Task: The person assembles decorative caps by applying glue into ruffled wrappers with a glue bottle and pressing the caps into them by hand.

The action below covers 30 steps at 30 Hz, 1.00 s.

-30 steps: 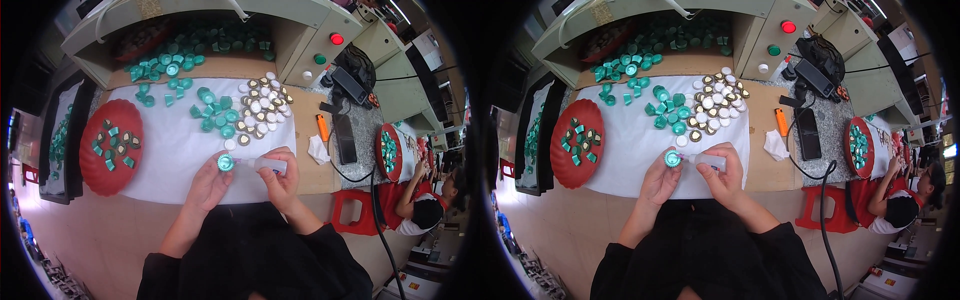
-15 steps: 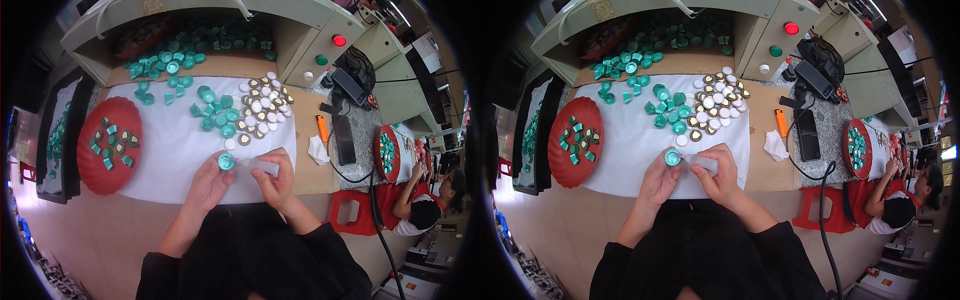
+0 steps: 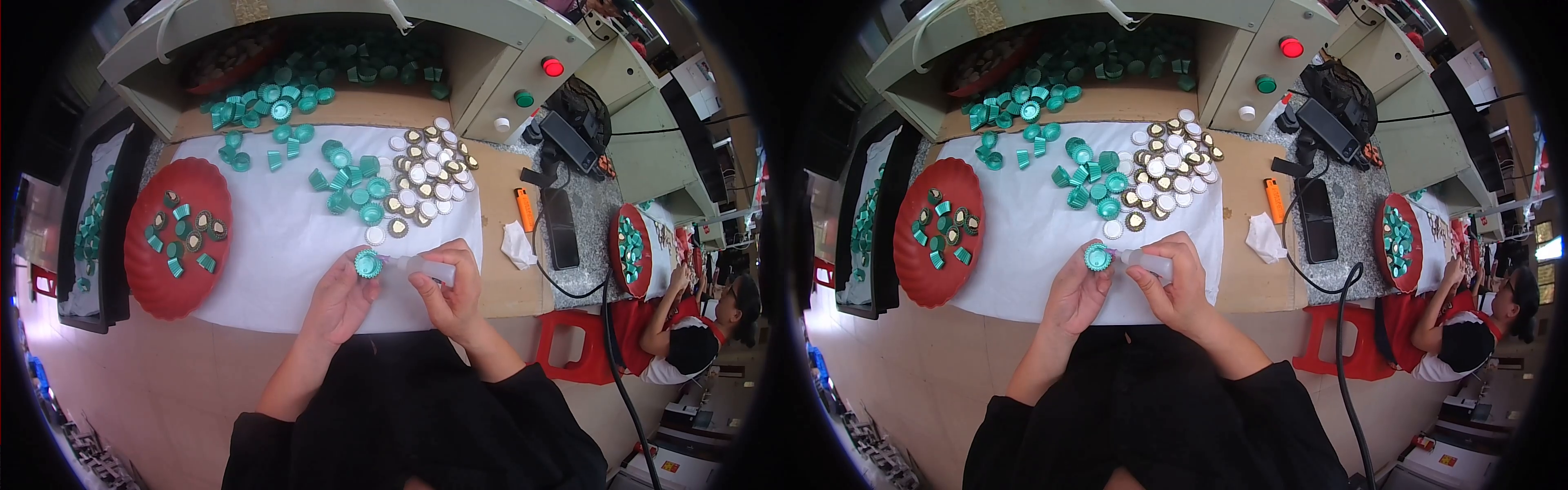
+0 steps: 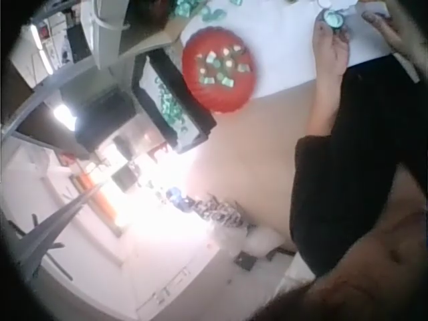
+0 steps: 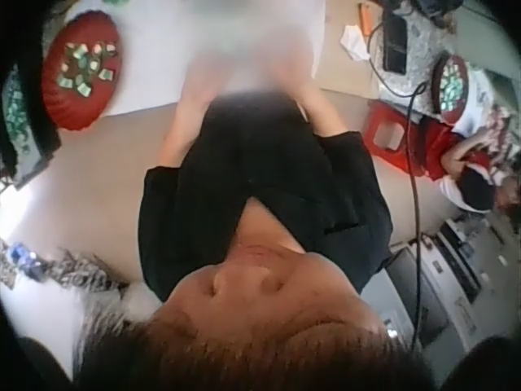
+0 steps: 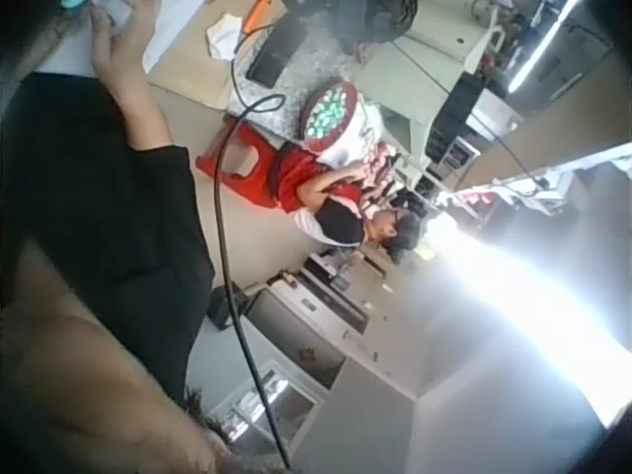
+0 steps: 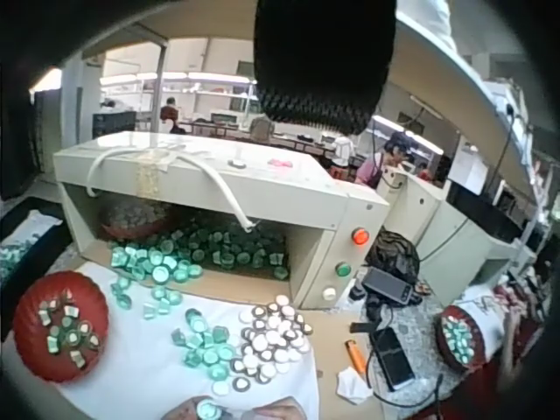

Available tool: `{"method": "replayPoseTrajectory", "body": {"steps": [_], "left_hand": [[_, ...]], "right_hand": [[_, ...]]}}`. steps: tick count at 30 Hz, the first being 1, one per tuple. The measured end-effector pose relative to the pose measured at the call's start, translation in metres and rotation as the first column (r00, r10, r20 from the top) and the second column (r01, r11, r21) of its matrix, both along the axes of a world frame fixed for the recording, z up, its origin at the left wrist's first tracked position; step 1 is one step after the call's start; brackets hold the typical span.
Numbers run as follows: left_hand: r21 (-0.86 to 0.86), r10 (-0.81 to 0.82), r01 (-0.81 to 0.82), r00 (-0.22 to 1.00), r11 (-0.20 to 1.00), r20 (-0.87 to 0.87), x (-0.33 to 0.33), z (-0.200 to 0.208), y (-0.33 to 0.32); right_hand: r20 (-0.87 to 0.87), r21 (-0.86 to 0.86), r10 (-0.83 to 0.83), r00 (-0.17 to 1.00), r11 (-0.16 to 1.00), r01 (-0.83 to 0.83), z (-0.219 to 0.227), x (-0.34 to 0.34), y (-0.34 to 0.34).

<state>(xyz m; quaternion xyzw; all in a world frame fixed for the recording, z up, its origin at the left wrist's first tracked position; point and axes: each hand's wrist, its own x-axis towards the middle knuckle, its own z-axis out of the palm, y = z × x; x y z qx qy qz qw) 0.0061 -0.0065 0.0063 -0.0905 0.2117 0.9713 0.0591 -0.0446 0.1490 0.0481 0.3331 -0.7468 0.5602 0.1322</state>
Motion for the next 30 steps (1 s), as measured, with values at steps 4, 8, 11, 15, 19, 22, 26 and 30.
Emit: {"method": "replayPoseTrajectory", "body": {"steps": [4, 8, 11, 15, 19, 22, 26, 30], "left_hand": [[-0.005, -0.002, 0.002, 0.998, 1.000, -0.062, 0.000, -0.005, -0.001], [-0.028, 0.010, -0.012, 0.996, 1.000, -0.094, -0.001, -0.005, 0.000], [-0.047, 0.011, -0.016, 0.995, 0.999, -0.103, -0.001, -0.005, 0.001], [-0.054, -0.007, 0.001, 0.995, 0.999, -0.101, -0.001, -0.003, 0.001], [-0.069, -0.023, 0.017, 0.995, 0.997, -0.094, 0.000, -0.002, 0.001], [-0.072, -0.039, 0.034, 0.997, 0.997, -0.067, 0.000, 0.000, 0.000], [-0.056, -0.077, 0.074, 0.996, 0.996, -0.045, 0.001, -0.002, -0.001], [-0.056, -0.064, 0.064, 0.998, 0.996, -0.012, 0.002, -0.001, -0.002]], "right_hand": [[-0.025, 0.031, -0.025, 0.999, 0.999, 0.026, 0.004, 0.000, 0.001], [-0.079, 0.065, -0.007, 0.997, 0.998, 0.012, 0.012, -0.003, 0.004], [-0.082, 0.110, 0.009, 0.997, 0.994, 0.000, 0.020, -0.003, 0.006], [0.028, 0.183, 0.015, 0.999, 0.983, -0.020, 0.029, -0.001, 0.009], [0.080, 0.212, -0.004, 0.997, 0.977, -0.013, 0.030, 0.000, 0.011], [0.286, -0.056, -0.020, 0.958, 0.998, 0.038, 0.014, 0.005, 0.009], [0.481, -0.290, 0.049, 0.875, 0.951, 0.106, 0.007, 0.011, -0.002], [0.500, -0.292, 0.079, 0.862, 0.953, 0.082, 0.002, 0.009, -0.005]]}}
